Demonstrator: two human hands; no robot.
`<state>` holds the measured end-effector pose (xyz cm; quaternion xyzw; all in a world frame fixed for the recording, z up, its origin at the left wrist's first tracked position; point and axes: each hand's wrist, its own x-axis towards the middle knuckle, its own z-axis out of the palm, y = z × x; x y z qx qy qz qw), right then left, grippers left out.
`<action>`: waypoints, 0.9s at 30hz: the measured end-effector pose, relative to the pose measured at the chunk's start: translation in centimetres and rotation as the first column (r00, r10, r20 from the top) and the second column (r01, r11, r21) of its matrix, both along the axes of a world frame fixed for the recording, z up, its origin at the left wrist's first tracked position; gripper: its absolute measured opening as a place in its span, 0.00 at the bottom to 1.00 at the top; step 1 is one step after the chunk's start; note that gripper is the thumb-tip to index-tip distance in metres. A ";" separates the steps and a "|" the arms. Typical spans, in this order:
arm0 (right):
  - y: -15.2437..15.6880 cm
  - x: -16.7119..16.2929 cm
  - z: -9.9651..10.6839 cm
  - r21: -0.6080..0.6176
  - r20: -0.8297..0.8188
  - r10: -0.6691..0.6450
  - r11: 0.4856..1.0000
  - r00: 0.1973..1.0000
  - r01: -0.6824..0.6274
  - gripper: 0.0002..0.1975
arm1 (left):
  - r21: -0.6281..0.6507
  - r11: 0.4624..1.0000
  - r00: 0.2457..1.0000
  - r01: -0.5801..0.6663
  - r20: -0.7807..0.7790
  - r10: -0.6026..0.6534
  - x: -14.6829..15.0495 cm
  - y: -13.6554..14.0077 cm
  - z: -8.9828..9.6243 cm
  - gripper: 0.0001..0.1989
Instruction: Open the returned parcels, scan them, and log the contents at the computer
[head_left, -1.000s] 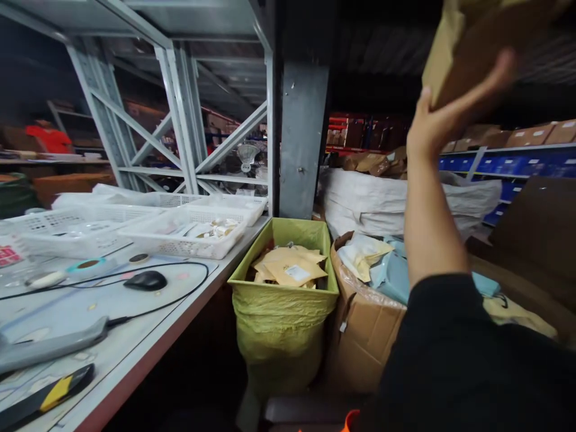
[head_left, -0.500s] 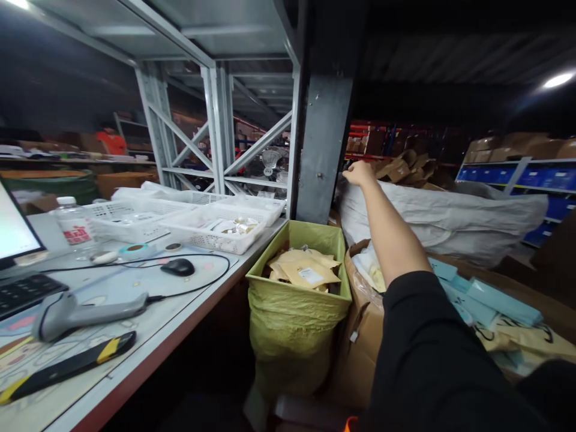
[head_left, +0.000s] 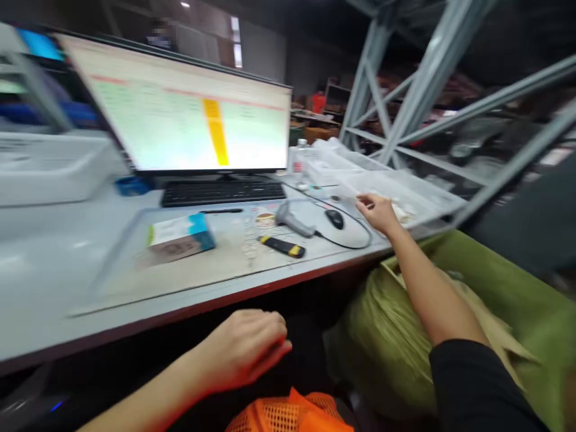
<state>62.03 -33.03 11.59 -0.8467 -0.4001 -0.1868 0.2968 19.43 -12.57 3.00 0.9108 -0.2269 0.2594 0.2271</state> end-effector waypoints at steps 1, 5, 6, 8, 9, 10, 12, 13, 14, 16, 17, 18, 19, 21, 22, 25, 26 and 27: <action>2.7 0.9 -2.4 -0.002 -0.025 0.063 0.998 0.998 -0.063 0.17 | -0.029 0.994 0.995 -0.103 -0.009 0.102 -0.5 1.8 0.1 0.07; 9.2 3.4 -9.1 0.060 -0.038 0.141 0.989 0.989 -0.139 0.20 | -0.210 0.793 0.812 -0.572 -0.007 0.584 -2.2 11.3 0.8 0.08; 9.8 4.1 -10.5 0.078 -0.035 0.140 0.987 0.989 -0.137 0.23 | -0.261 0.701 0.729 -0.663 -0.014 0.684 -2.6 14.1 0.9 0.09; 10.3 5.9 -13.1 0.034 -0.023 0.085 0.996 0.996 -0.084 0.29 | -0.354 0.502 0.556 -0.789 -0.066 0.828 -2.9 20.0 1.2 0.12; 10.2 7.0 -14.5 -0.018 -0.012 0.056 0.998 0.998 -0.056 0.32 | -0.393 0.413 0.486 -0.822 -0.104 0.868 -2.7 23.0 1.3 0.14; 10.1 8.0 -15.7 -0.053 0.003 0.037 0.998 0.999 -0.037 0.35 | -0.409 0.336 0.425 -0.849 -0.149 0.893 -2.2 26.0 1.3 0.14; 9.8 9.7 -17.8 -0.070 0.049 -0.023 0.997 0.999 0.026 0.38 | -0.390 0.263 0.353 -0.882 -0.180 0.918 -0.4 31.4 1.1 0.12; 9.6 10.2 -18.6 -0.078 0.061 -0.046 0.996 0.997 0.050 0.39 | -0.369 0.245 0.330 -0.897 -0.186 0.926 0.9 33.7 0.9 0.11; 9.5 10.6 -19.1 -0.084 0.066 -0.066 0.994 0.996 0.071 0.39 | -0.343 0.240 0.317 -0.908 -0.190 0.929 2.3 35.6 0.5 0.10; 9.2 10.7 -19.6 -0.088 0.059 -0.090 0.992 0.994 0.095 0.37 | -0.290 0.245 0.308 -0.925 -0.197 0.931 5.0 38.3 -0.6 0.09; 9.1 10.7 -19.6 -0.091 0.052 -0.094 0.991 0.994 0.098 0.36 | -0.265 0.251 0.307 -0.931 -0.199 0.931 6.2 39.1 -1.3 0.11; 9.0 10.5 -19.5 -0.092 0.047 -0.094 0.991 0.994 0.098 0.36 | -0.243 0.256 0.306 -0.936 -0.198 0.931 7.3 39.6 -2.0 0.13; 9.0 10.4 -19.4 -0.091 0.045 -0.091 0.991 0.995 0.095 0.35 | -0.222 0.260 0.304 -0.940 -0.198 0.932 8.1 39.9 -2.8 0.15; 8.9 10.1 -19.2 -0.092 0.040 -0.080 0.992 0.996 0.084 0.35 | -0.179 0.273 0.307 -0.945 -0.202 0.930 9.2 40.0 -4.1 0.20; 8.9 10.1 -19.1 -0.084 0.040 -0.074 0.993 0.996 0.077 0.34 | -0.155 0.285 0.314 -0.946 -0.207 0.927 9.4 40.0 -4.6 0.22; 8.9 10.2 -19.1 -0.050 0.049 -0.039 0.998 0.998 0.041 0.33 | -0.085 0.333 0.343 -0.939 -0.225 0.912 9.5 39.9 -5.6 0.27; 8.9 10.3 -19.2 -0.047 0.063 -0.031 0.998 0.998 0.034 0.33 | -0.066 0.341 0.347 -0.938 -0.233 0.908 9.4 39.9 -5.8 0.28; 9.0 10.3 -19.2 -0.047 0.077 -0.029 0.998 0.997 0.032 0.33 | -0.049 0.344 0.345 -0.938 -0.244 0.906 9.3 39.9 -5.9 0.29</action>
